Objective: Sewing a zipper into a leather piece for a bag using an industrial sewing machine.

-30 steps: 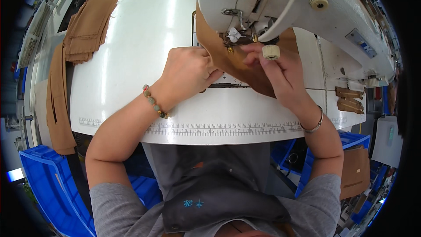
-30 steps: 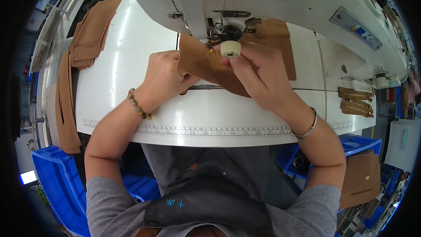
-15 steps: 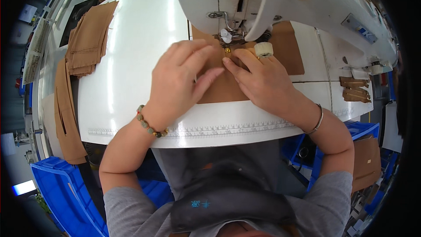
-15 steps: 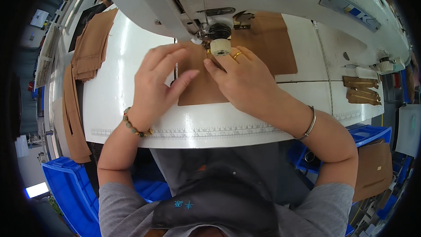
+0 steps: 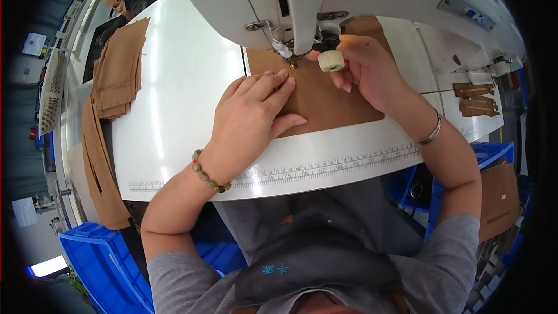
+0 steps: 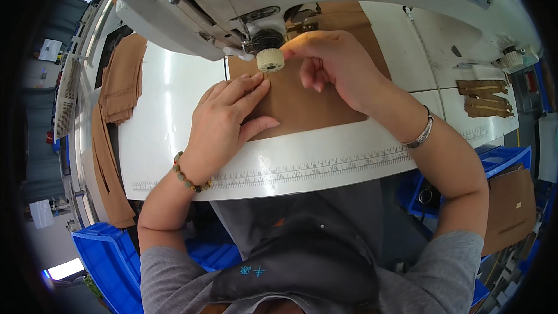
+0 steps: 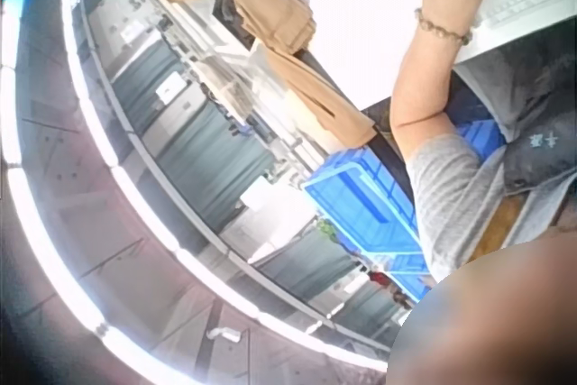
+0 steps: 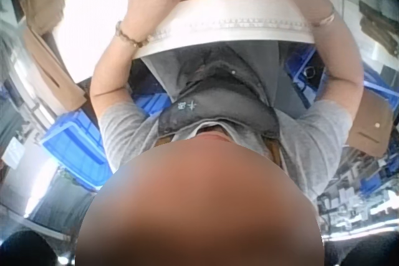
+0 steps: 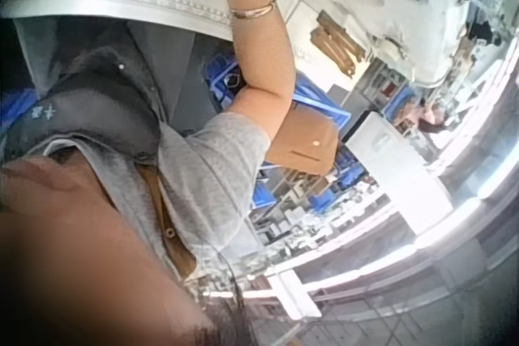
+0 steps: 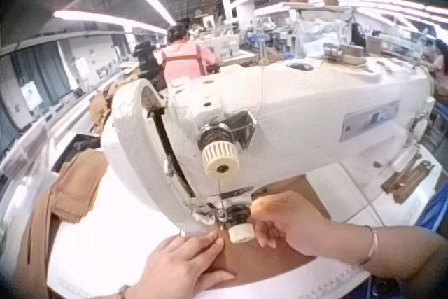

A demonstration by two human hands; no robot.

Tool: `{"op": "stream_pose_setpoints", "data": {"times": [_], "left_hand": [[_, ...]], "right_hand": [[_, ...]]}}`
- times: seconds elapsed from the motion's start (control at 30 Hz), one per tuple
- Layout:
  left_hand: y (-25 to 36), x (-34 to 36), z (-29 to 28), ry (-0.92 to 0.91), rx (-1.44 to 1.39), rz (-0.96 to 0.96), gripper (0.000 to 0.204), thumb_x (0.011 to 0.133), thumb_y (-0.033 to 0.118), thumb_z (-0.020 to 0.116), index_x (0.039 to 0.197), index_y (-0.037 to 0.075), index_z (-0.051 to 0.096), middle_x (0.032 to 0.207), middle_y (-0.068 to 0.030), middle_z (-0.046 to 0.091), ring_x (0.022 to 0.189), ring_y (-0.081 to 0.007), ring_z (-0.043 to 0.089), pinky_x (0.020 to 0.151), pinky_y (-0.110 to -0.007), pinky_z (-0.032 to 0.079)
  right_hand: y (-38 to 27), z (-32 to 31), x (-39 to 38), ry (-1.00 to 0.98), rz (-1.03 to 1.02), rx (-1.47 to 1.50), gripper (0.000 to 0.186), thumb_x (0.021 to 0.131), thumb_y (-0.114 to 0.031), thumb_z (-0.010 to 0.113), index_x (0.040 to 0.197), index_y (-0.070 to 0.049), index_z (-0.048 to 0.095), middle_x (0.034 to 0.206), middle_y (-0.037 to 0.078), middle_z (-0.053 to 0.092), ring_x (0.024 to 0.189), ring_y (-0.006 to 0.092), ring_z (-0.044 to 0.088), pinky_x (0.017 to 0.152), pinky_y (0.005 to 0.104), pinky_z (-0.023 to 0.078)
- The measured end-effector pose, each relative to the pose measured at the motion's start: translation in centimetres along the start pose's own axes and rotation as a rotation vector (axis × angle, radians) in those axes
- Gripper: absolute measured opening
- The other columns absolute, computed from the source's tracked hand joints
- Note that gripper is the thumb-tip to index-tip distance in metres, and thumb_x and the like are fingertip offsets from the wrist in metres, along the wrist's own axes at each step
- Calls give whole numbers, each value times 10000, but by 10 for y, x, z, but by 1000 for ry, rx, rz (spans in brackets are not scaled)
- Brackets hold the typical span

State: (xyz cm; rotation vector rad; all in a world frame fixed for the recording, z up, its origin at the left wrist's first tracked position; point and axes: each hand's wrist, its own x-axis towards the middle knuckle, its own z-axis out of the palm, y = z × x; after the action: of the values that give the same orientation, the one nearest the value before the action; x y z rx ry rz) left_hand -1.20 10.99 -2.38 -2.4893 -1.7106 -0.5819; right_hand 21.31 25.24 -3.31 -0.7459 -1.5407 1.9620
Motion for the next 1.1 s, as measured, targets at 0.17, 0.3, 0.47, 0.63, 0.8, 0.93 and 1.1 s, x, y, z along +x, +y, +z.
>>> {"op": "stream_pose_setpoints", "data": {"times": [0.17,0.3,0.47,0.63,0.8,0.93,1.1], "left_hand": [[1,0,-2,0,-9,-5,600,819,414,862,1287,48,782,1333,-71,743,1198,-292,693,1035,-413,549],[0,-1,-1,9,-25,-12,588,830,420,846,1265,29,782,1275,-65,737,1134,-262,686,1016,-397,547],[-1,1,2,23,-56,-15,577,834,415,839,1255,25,782,1222,-54,726,1073,-243,676,994,-387,549],[-5,5,3,30,-38,-25,561,842,409,835,1258,36,784,1203,-42,722,1082,-247,678,997,-389,551],[-8,7,4,41,-39,-27,553,852,412,826,1261,43,784,1211,-37,718,1102,-249,679,1005,-394,551],[-10,8,6,48,-21,-32,556,860,411,818,1276,44,777,1213,-35,717,1106,-247,680,1006,-397,552],[-10,9,7,42,-1,-37,544,883,401,799,1290,42,768,1230,-37,718,1109,-243,683,1007,-394,550]], "right_hand": [[9,1,-4,26,-236,-465,227,1008,-215,721,1153,-58,797,1049,43,769,810,166,726,711,306,568],[15,21,-19,73,-805,-1366,342,917,-268,806,1193,-67,788,1116,61,756,1071,237,714,923,378,568],[19,27,-22,66,-782,-1453,405,894,-284,817,1248,-93,772,1173,51,748,1179,249,683,1023,394,538],[19,23,-17,56,-751,-1471,361,917,-292,802,1219,-98,765,1187,52,742,1225,247,673,1049,404,528],[21,24,-15,76,-735,-1468,320,949,-290,777,1198,-90,758,1258,62,733,1289,256,654,1095,439,508],[23,24,-13,85,-744,-1479,322,967,-288,763,1212,-79,753,1322,68,719,1322,265,639,1123,468,494],[22,21,-13,57,-691,-1494,402,976,-257,749,1343,-94,728,1397,68,703,1259,304,647,1085,448,519]]}}
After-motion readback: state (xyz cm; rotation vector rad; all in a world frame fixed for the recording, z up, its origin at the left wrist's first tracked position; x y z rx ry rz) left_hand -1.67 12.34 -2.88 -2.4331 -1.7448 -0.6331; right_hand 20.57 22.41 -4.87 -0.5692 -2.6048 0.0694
